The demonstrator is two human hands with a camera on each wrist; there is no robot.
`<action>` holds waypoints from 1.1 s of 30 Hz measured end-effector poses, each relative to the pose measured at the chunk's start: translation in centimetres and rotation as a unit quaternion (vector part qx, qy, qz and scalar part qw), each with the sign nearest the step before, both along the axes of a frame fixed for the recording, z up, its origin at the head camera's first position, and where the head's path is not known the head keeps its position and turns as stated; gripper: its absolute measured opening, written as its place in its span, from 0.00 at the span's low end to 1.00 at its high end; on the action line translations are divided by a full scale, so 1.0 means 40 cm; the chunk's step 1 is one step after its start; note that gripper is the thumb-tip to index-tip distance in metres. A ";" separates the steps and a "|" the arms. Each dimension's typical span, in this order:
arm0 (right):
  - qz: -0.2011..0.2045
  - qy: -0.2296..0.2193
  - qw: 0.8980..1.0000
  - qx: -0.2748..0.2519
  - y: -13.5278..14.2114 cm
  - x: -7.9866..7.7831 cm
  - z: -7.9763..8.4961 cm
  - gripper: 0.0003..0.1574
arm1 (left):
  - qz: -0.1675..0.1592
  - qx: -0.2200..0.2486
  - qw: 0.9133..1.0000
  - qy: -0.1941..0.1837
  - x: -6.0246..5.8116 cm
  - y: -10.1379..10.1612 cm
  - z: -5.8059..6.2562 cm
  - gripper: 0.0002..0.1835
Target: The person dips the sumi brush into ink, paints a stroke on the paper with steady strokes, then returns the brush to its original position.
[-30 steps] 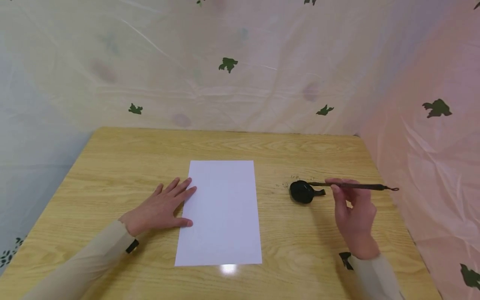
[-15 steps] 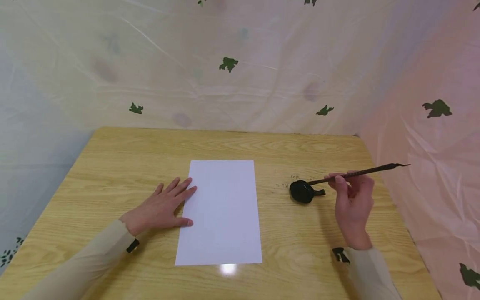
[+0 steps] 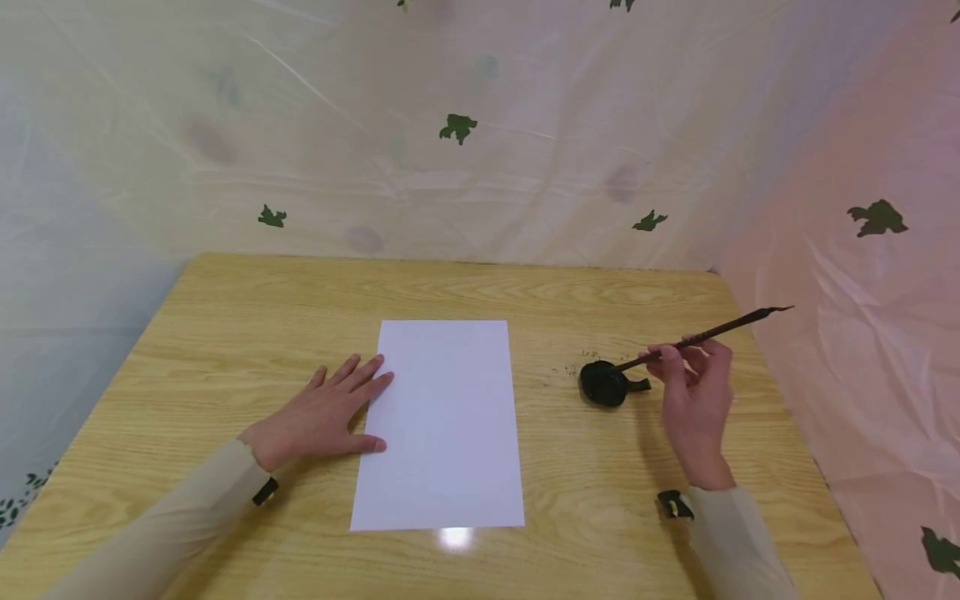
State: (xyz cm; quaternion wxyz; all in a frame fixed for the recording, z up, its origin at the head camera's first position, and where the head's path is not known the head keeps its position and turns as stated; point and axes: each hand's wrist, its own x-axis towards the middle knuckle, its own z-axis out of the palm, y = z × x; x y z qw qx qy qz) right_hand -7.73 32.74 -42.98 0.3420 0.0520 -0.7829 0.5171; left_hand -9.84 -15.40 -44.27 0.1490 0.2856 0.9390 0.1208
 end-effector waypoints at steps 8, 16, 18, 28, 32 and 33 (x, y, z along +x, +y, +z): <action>0.006 -0.015 1.000 -0.014 0.004 -0.009 -0.012 0.20 | 0.003 -0.007 1.000 0.000 0.001 0.001 -0.002 0.53; 0.004 -0.029 0.999 -0.015 -0.006 -0.010 -0.011 0.19 | 0.004 -0.007 1.000 -0.002 0.000 0.003 -0.004 0.53; 0.007 -0.027 0.999 -0.019 -0.005 -0.012 -0.014 0.19 | 0.005 -0.006 1.000 -0.003 0.000 0.003 -0.003 0.53; 0.012 -0.026 0.999 -0.033 -0.006 -0.019 -0.018 0.20 | 0.005 -0.012 1.000 -0.002 0.004 0.002 0.000 0.53; 0.010 -0.029 0.999 -0.035 -0.007 -0.021 -0.016 0.19 | 0.005 -0.013 1.000 -0.005 0.004 0.002 0.003 0.53; 0.010 -0.030 0.999 -0.035 -0.007 -0.021 -0.016 0.19 | 0.005 -0.012 1.000 -0.006 0.004 0.002 0.003 0.53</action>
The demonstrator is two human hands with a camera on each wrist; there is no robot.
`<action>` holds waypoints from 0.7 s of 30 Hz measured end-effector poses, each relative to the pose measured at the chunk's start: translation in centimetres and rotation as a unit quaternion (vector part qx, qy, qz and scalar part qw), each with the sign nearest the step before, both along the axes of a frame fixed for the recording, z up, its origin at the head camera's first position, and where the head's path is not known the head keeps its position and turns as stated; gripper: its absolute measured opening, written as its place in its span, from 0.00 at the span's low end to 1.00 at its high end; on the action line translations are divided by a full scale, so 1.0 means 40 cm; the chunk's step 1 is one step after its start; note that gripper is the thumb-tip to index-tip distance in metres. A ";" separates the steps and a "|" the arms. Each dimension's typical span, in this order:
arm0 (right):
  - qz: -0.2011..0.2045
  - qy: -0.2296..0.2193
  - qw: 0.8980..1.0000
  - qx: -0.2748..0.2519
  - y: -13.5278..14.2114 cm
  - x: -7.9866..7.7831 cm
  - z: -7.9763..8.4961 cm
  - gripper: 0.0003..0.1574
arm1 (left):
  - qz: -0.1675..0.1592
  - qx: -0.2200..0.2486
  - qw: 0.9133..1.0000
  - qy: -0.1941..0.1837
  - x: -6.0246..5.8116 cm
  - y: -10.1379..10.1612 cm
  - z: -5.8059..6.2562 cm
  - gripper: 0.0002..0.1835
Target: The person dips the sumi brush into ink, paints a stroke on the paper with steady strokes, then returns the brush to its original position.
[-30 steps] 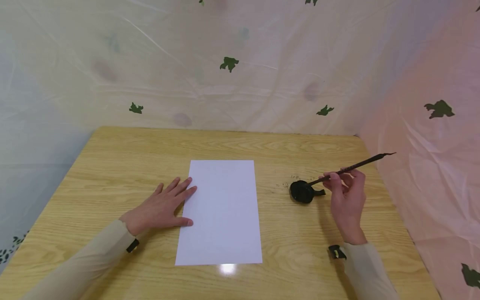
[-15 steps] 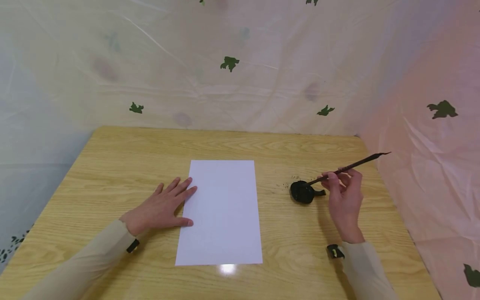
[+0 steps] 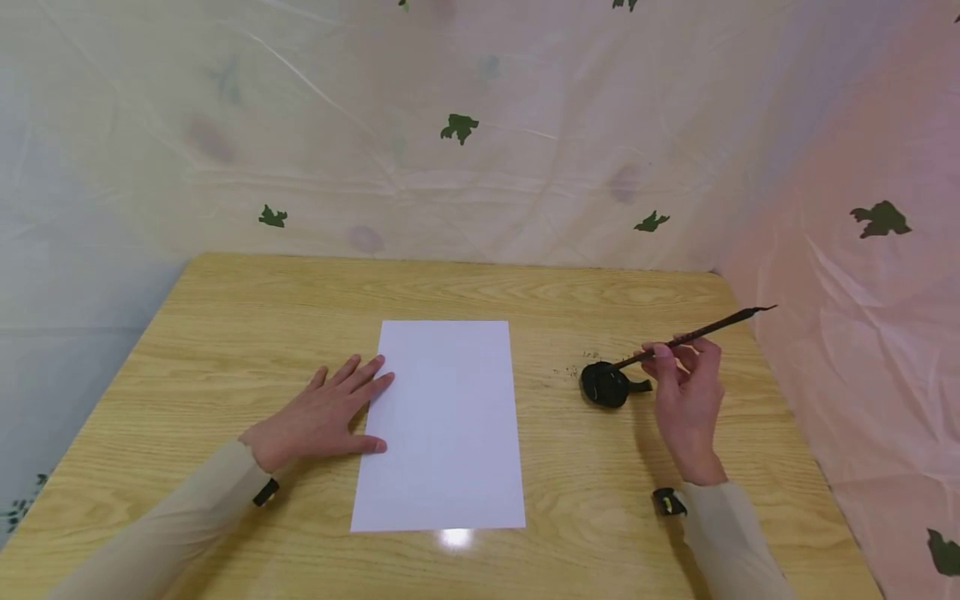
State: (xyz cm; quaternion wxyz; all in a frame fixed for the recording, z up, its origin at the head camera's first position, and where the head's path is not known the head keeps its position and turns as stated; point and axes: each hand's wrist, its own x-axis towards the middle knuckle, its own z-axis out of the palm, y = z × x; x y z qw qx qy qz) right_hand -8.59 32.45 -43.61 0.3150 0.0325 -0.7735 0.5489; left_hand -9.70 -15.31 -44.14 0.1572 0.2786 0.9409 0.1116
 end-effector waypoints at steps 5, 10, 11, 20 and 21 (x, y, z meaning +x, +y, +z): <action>-0.006 -0.001 1.000 0.011 -0.001 0.000 0.000 0.19 | -0.001 0.002 1.000 0.001 0.000 -0.001 0.001 0.53; -0.012 -0.001 1.000 0.021 -0.003 0.000 0.002 0.20 | -0.002 0.004 1.000 0.005 0.001 -0.002 0.000 0.53; -0.013 0.000 1.000 0.024 -0.002 0.000 0.001 0.20 | -0.002 0.005 1.000 0.005 0.000 -0.002 0.000 0.53; -0.029 0.005 0.999 0.035 0.006 0.007 0.006 0.20 | -0.001 0.006 1.000 0.005 0.000 -0.003 -0.001 0.53; -0.030 0.007 0.999 0.034 0.008 0.008 0.008 0.20 | -0.001 0.006 1.000 0.005 0.000 -0.003 -0.002 0.53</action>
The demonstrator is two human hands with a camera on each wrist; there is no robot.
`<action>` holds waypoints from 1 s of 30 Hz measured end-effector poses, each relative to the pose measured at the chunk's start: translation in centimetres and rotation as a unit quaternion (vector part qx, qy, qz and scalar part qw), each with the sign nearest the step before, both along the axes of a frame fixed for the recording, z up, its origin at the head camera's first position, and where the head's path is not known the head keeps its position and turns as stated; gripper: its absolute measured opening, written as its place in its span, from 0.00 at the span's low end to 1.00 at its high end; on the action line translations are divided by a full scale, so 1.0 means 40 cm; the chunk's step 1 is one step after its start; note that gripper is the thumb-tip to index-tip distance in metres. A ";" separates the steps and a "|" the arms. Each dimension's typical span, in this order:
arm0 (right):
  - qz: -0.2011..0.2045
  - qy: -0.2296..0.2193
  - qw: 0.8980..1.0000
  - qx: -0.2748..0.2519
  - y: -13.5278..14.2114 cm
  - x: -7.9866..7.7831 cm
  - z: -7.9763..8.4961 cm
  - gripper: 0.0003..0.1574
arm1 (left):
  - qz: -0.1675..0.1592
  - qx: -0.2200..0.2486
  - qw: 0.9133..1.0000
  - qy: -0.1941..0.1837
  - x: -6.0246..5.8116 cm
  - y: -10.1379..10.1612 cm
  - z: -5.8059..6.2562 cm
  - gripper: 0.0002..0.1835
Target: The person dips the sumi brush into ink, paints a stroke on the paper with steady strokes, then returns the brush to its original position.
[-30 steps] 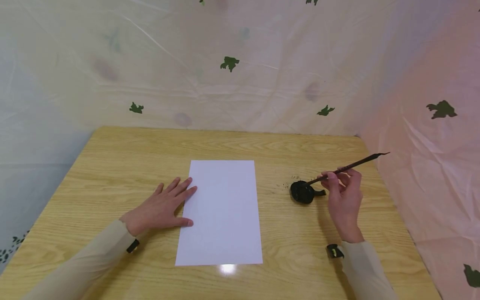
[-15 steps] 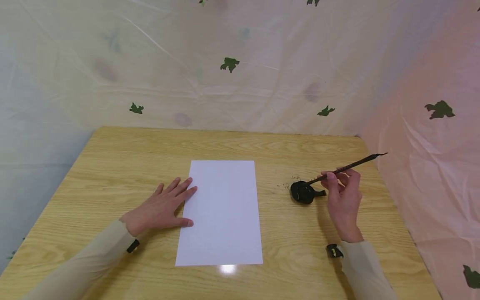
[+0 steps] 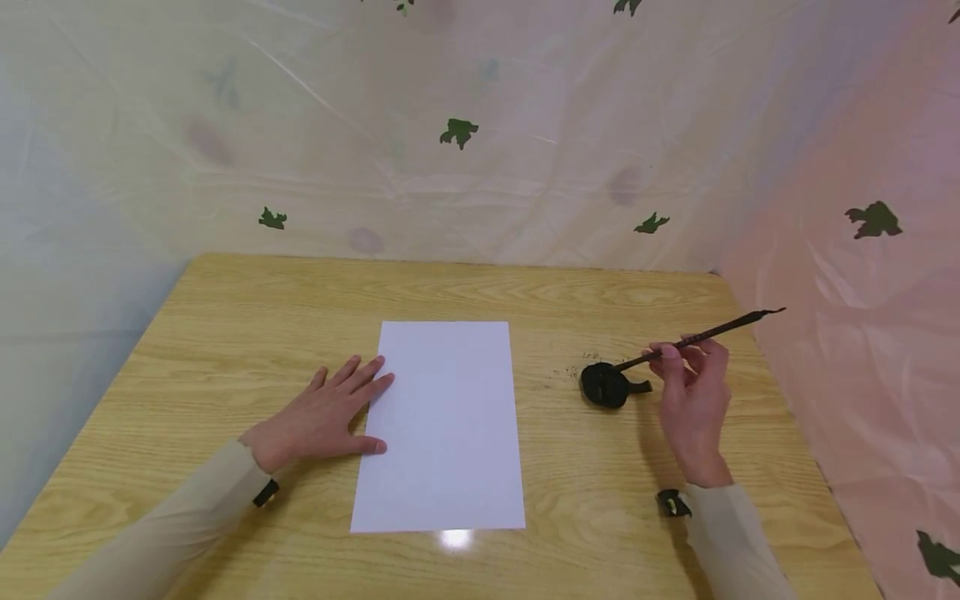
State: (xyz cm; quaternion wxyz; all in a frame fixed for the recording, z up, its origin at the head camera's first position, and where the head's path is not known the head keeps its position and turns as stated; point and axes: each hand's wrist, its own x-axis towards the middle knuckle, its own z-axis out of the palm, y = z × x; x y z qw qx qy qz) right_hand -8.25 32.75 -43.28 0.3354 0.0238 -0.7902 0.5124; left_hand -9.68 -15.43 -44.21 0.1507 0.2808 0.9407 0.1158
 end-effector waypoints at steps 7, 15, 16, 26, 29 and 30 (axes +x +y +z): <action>-0.009 0.008 1.000 0.008 0.009 0.017 0.024 0.20 | -0.002 0.002 1.000 0.000 -0.002 -0.001 0.003 0.53; -0.020 -0.015 1.000 0.007 0.023 0.029 0.024 0.21 | -0.003 0.006 1.000 -0.003 -0.003 -0.003 0.007 0.53; -0.019 -0.015 1.000 0.003 0.025 0.029 0.022 0.21 | -0.003 0.006 1.000 -0.003 -0.003 -0.003 0.006 0.53; -0.021 -0.007 1.000 0.014 0.039 0.033 0.008 0.22 | -0.003 0.011 1.000 0.000 -0.002 -0.003 0.004 0.53; -0.025 -0.006 1.000 0.016 0.040 0.034 0.008 0.22 | -0.002 0.012 1.000 -0.001 -0.004 -0.003 0.004 0.53; -0.025 -0.005 1.000 0.016 0.040 0.034 0.008 0.22 | -0.002 0.012 1.000 -0.001 -0.004 -0.002 0.004 0.53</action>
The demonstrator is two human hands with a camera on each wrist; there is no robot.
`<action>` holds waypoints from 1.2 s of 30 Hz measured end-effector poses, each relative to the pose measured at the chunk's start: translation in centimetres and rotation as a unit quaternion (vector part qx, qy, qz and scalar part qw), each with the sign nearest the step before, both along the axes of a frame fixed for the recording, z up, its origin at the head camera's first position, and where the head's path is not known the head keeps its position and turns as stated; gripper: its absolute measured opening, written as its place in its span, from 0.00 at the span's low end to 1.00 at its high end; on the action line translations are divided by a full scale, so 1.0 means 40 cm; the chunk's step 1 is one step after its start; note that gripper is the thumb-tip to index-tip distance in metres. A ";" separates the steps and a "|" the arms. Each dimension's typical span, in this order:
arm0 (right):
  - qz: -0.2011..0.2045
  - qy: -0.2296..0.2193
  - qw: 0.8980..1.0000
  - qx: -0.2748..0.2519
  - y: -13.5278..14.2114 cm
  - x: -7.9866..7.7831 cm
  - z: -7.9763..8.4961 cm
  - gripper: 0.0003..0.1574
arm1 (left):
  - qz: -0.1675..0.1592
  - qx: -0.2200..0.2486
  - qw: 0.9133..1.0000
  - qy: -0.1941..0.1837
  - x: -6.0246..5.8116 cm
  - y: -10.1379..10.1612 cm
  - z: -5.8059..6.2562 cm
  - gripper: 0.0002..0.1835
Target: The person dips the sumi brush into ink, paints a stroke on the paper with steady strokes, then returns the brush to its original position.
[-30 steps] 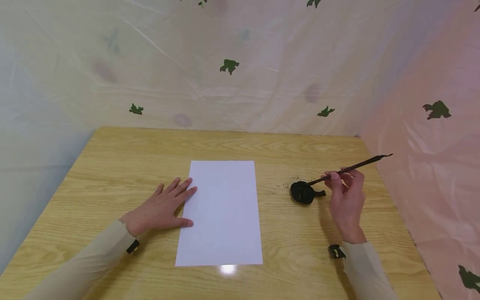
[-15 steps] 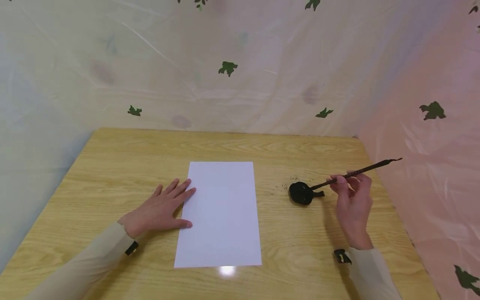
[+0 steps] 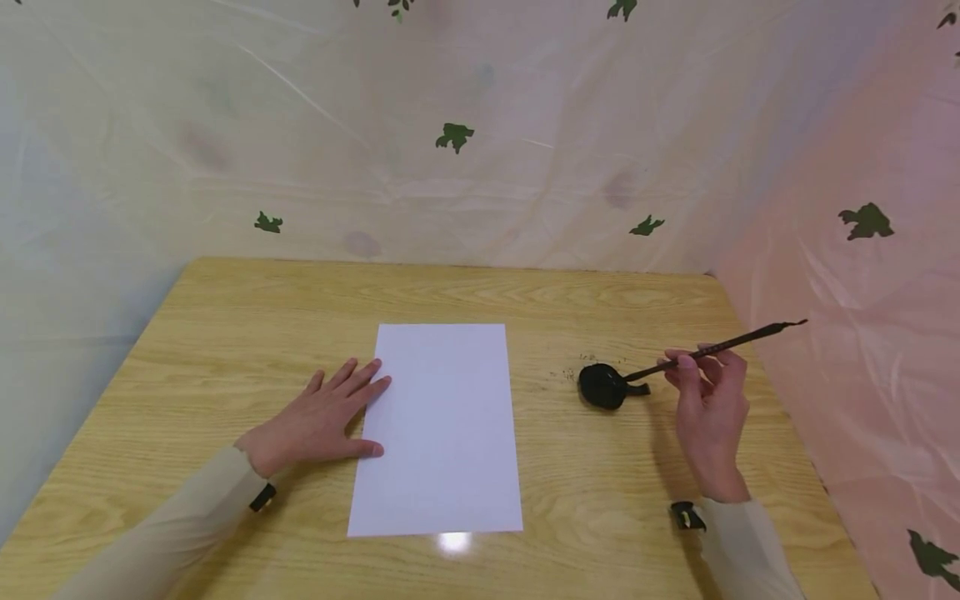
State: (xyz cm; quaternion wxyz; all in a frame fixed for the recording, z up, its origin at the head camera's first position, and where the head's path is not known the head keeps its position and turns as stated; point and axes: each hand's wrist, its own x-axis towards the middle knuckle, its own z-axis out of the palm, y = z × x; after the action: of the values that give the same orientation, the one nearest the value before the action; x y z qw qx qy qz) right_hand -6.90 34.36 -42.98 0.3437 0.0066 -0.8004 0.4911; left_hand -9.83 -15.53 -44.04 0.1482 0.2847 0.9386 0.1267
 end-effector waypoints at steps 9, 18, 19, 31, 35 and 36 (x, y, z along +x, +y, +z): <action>-0.002 0.013 1.000 0.012 0.001 0.001 0.001 0.21 | -0.002 0.002 1.000 0.004 0.002 -0.002 -0.003 0.53; -0.009 0.006 1.000 0.006 -0.003 0.006 0.012 0.20 | -0.003 -0.003 1.000 0.007 0.000 -0.002 -0.010 0.53; -0.008 0.006 1.000 0.004 -0.003 0.007 0.014 0.20 | -0.003 -0.004 1.000 0.007 0.000 -0.002 -0.010 0.53; -0.004 0.024 1.000 -0.002 0.003 0.011 0.020 0.20 | -0.001 -0.002 1.000 0.003 0.000 -0.001 -0.008 0.53; 0.010 0.039 0.999 -0.022 0.005 0.012 0.023 0.20 | -0.001 0.001 1.000 0.001 0.001 -0.002 -0.008 0.52; 0.016 0.047 0.998 -0.028 0.006 0.013 0.023 0.20 | -0.001 0.001 1.000 0.001 0.001 -0.002 -0.007 0.52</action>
State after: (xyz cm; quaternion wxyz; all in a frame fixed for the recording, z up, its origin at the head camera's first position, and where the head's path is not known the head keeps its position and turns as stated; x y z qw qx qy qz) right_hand -6.39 34.59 -42.05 0.3727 0.0327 -0.7691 0.5182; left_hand -9.80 -15.59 -44.33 0.1473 0.2861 0.9382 0.1271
